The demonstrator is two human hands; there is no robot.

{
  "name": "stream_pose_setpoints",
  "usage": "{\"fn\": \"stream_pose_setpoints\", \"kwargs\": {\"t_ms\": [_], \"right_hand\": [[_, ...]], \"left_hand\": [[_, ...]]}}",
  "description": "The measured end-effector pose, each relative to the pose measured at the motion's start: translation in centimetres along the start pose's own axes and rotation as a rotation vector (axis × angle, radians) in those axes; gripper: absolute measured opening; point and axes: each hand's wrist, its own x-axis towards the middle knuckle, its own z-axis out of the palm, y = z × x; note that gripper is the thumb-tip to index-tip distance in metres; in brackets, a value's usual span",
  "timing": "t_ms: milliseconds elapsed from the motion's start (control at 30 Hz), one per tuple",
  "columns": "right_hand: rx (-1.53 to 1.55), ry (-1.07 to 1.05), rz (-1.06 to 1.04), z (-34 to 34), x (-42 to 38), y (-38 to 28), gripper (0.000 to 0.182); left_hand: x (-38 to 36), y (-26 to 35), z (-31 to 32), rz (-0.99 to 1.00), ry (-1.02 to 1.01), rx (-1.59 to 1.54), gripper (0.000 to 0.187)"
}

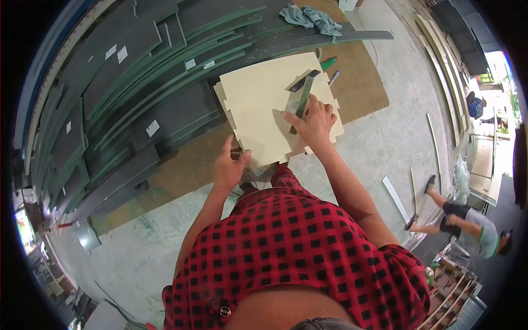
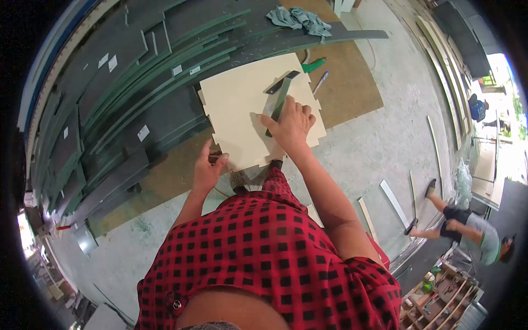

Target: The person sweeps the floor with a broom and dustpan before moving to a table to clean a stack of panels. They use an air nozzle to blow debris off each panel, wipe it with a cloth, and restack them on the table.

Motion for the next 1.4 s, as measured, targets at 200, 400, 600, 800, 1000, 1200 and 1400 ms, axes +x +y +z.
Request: {"fn": "stream_pose_setpoints", "kwargs": {"t_ms": [200,400,600,800,1000,1200,1400], "right_hand": [[0.071,0.09,-0.016,1.3,0.8,1.8,0.055],[0.702,0.163,0.075,0.6,3.9,9.4,0.048],[0.593,0.347,0.248,-1.9,9.1,20.5,0.048],[0.121,0.333,0.421,1.7,12.1,27.7,0.042],[-0.018,0.238,0.48,5.8,14.1,29.0,0.036],[-0.088,0.094,0.442,8.2,14.0,28.9,0.043],[-0.009,0.217,0.403,6.4,13.5,26.4,0.051]], "left_hand": [[0.4,-0.6,0.4,0.036,-0.006,-0.013,0.065],[0.9,0.7,0.6,-0.066,-0.054,-0.151,0.057],[1.0,1.6,1.4,-0.212,-0.029,-0.241,0.049],[0.8,3.0,2.0,-0.255,0.035,-0.378,0.045],[0.7,3.4,2.4,-0.324,0.058,-0.36,0.041],[1.0,3.9,2.4,-0.365,0.077,-0.382,0.038],[1.2,3.1,2.6,-0.333,0.142,-0.376,0.034]]}}
